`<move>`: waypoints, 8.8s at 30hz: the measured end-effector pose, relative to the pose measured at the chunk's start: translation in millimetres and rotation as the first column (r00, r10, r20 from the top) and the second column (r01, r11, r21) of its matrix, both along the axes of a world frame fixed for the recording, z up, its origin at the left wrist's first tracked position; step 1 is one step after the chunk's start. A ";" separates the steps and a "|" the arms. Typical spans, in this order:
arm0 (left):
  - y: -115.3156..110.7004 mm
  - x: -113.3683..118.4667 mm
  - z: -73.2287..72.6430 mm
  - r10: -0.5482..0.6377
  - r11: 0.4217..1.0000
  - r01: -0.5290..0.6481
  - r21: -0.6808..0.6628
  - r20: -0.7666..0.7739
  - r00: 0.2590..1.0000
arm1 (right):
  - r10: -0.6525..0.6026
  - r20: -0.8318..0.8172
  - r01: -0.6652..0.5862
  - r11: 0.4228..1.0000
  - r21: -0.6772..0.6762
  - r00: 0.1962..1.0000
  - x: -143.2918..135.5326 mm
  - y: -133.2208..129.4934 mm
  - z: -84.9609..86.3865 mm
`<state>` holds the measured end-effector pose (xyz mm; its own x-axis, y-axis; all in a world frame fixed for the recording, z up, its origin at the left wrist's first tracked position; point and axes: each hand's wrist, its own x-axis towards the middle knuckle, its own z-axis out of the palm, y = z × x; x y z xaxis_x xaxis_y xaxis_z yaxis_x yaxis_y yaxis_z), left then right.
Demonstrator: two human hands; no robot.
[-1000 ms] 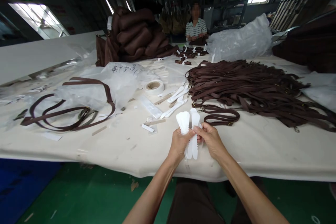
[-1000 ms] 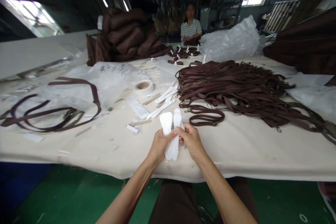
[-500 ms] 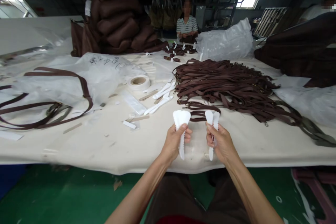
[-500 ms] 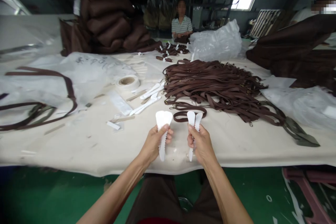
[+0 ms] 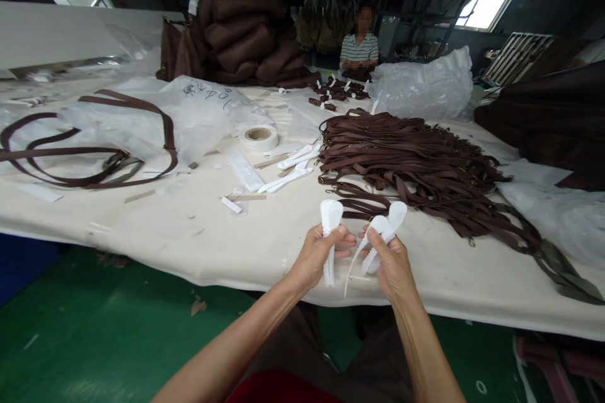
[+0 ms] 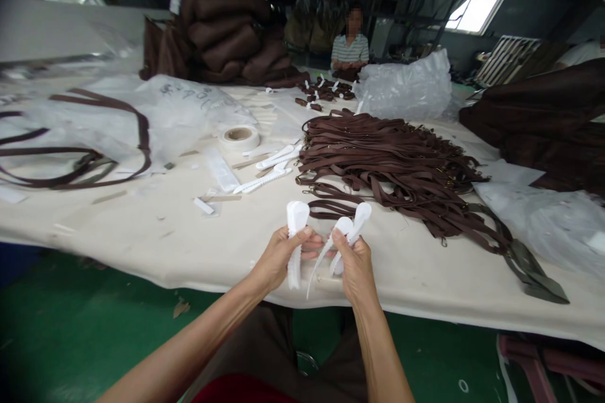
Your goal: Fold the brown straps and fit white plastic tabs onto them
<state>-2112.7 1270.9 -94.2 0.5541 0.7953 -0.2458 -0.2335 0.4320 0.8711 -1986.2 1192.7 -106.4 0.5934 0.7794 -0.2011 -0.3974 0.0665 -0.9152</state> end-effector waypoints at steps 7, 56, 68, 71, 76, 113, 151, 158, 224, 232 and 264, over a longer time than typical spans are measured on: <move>4.4 21.7 11.9 0.062 0.994 -0.061 0.089 -0.008 0.998 | 0.055 0.247 -0.036 0.996 -0.081 0.967 32.5 -17.9 18.4; 21.3 31.1 20.4 -0.094 0.904 0.119 0.410 -0.082 0.992 | 0.400 0.173 -0.345 0.897 -0.276 0.900 29.8 -44.6 23.0; 26.3 24.2 4.9 0.024 0.975 -0.008 0.221 -0.068 0.997 | 0.105 0.020 -0.103 0.990 -0.092 0.994 7.7 -20.4 8.8; 10.0 17.8 1.3 -0.178 0.961 0.186 0.204 -0.055 0.982 | 0.106 0.027 -0.103 0.991 -0.087 0.994 5.9 -17.7 7.2; -4.9 19.5 3.7 -0.138 0.973 0.133 0.191 0.012 0.990 | 0.186 0.015 -0.185 0.980 -0.074 0.982 5.3 -21.7 7.9; 55.5 14.4 26.7 -0.027 0.892 0.148 0.427 -0.277 0.961 | 0.109 0.948 0.211 0.961 -0.177 0.300 104.2 -46.5 22.3; -49.3 -28.3 -10.7 -0.476 0.878 0.478 0.011 -0.076 0.876 | 0.077 -0.029 -0.077 0.997 0.013 0.997 -58.0 -38.6 -0.8; -63.6 -23.7 -10.4 -0.154 0.953 0.203 0.227 -0.214 0.965 | 0.088 0.133 -0.087 0.996 -0.010 0.987 -49.2 -47.2 1.4; -52.5 -27.5 -21.0 -0.111 0.990 0.106 -0.094 -0.052 0.992 | -0.155 -0.117 0.152 0.988 -0.035 0.981 -50.6 -42.4 -13.7; -44.5 -31.3 -13.0 -0.105 0.984 0.085 -0.158 -0.119 0.987 | -0.186 -0.053 0.188 0.982 0.036 0.981 -32.5 -50.5 -9.9; -52.5 -26.9 -21.0 -0.237 0.967 0.225 -0.119 -0.098 0.966 | -0.022 -0.205 0.019 1.000 -0.015 0.978 -52.6 -40.1 -5.1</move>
<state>-2139.6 1218.4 -115.1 0.6843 0.6149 -0.3919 -0.0211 0.5540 0.8322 -2038.8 1152.6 -111.5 0.5545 0.7638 -0.3304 -0.5758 0.0654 -0.8150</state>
